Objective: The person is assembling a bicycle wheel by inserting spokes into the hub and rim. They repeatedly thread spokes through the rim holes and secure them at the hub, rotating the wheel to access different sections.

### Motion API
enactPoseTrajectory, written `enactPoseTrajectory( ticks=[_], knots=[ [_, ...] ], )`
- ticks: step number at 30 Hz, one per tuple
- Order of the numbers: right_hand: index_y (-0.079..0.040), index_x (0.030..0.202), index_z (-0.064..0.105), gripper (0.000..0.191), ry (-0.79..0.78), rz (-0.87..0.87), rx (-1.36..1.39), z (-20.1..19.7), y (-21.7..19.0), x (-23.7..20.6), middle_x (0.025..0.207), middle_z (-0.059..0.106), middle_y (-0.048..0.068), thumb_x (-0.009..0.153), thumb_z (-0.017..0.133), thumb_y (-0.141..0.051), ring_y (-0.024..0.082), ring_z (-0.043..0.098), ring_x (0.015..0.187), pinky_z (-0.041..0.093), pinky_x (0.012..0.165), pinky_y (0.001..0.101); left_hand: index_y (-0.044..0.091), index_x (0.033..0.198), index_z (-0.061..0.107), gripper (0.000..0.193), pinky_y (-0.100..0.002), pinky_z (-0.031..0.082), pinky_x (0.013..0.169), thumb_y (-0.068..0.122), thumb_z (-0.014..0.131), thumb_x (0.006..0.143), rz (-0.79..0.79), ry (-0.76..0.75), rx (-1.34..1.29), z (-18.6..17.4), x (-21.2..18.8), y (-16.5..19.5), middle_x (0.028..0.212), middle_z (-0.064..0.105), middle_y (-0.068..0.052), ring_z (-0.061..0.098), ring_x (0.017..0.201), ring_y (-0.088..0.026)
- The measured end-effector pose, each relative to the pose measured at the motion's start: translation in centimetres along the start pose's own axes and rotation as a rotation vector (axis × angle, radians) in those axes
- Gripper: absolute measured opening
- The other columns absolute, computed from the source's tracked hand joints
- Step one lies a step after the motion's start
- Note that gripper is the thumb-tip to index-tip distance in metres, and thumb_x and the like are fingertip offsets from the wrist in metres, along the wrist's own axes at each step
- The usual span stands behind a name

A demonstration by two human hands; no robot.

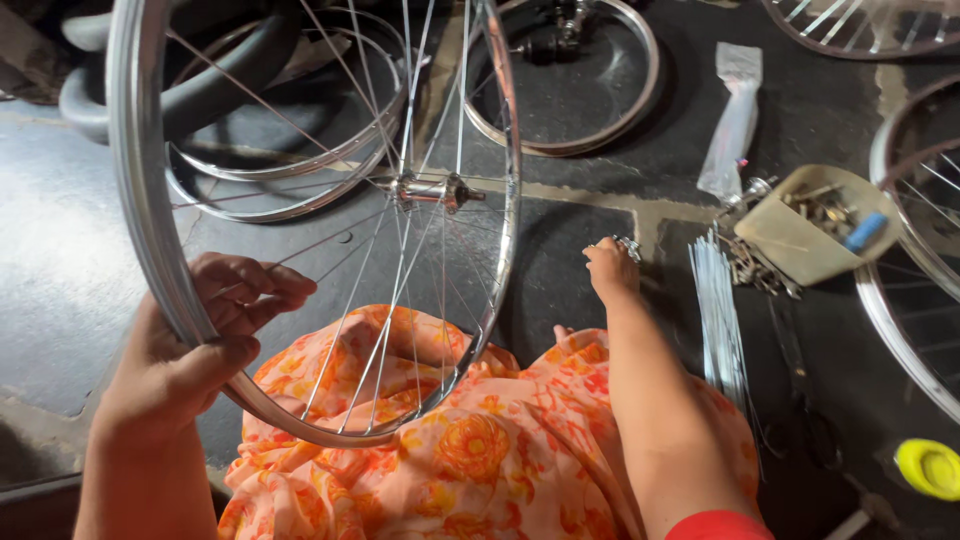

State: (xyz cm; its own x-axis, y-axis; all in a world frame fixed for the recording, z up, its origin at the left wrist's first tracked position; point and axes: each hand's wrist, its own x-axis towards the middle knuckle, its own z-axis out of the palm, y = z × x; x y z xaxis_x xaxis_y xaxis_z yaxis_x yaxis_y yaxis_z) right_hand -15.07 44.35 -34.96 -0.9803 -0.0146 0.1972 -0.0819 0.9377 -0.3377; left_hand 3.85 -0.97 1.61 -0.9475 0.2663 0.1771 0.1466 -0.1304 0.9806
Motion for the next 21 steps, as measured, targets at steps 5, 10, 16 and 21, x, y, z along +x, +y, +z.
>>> enactPoseTrajectory(
  ticks=[5,10,16,21],
  knots=[
    [-0.011,0.1,0.072,0.02,-0.053,0.075,-0.03,0.3,-0.9,1.3,0.111,0.069,0.013,0.097,0.064,-0.029,0.035,0.065,0.108,0.052,0.091,0.0476,-0.006,0.128,0.054,0.052,-0.051,0.045,0.117,-0.002,0.064,0.078,-0.032,-0.019,-0.028,0.0,0.5,-0.1,0.132,0.064,-0.026,0.061,0.132,-0.035],
    [-0.01,0.099,0.072,0.016,-0.068,0.073,-0.038,0.7,-0.6,2.0,0.112,0.068,0.015,0.094,0.062,-0.022,0.038,0.065,0.11,0.052,0.09,0.0504,-0.005,0.131,0.053,0.054,-0.053,0.046,0.12,-0.001,0.061,0.078,-0.011,-0.068,0.016,0.3,2.2,0.8,0.133,0.063,-0.024,0.06,0.133,-0.036],
    [-0.011,0.092,0.073,0.013,0.046,0.046,-0.018,-0.2,0.1,1.7,0.106,0.069,0.015,0.095,0.061,-0.015,0.039,0.067,0.102,0.055,0.085,0.0503,-0.003,0.135,0.051,0.055,-0.053,0.046,0.123,-0.001,0.058,0.081,0.049,-0.139,-0.024,1.7,3.2,1.3,0.133,0.063,-0.023,0.062,0.134,-0.036],
    [-0.004,0.105,0.066,0.01,0.335,0.139,0.602,-6.2,-1.4,1.1,0.095,0.073,0.013,0.1,0.06,-0.01,0.028,0.07,0.084,0.056,0.077,0.0404,-0.004,0.135,0.054,0.055,-0.048,0.046,0.121,-0.003,0.052,0.08,0.079,-0.209,0.042,2.8,4.2,0.6,0.133,0.066,-0.021,0.065,0.133,-0.032]
  ],
)
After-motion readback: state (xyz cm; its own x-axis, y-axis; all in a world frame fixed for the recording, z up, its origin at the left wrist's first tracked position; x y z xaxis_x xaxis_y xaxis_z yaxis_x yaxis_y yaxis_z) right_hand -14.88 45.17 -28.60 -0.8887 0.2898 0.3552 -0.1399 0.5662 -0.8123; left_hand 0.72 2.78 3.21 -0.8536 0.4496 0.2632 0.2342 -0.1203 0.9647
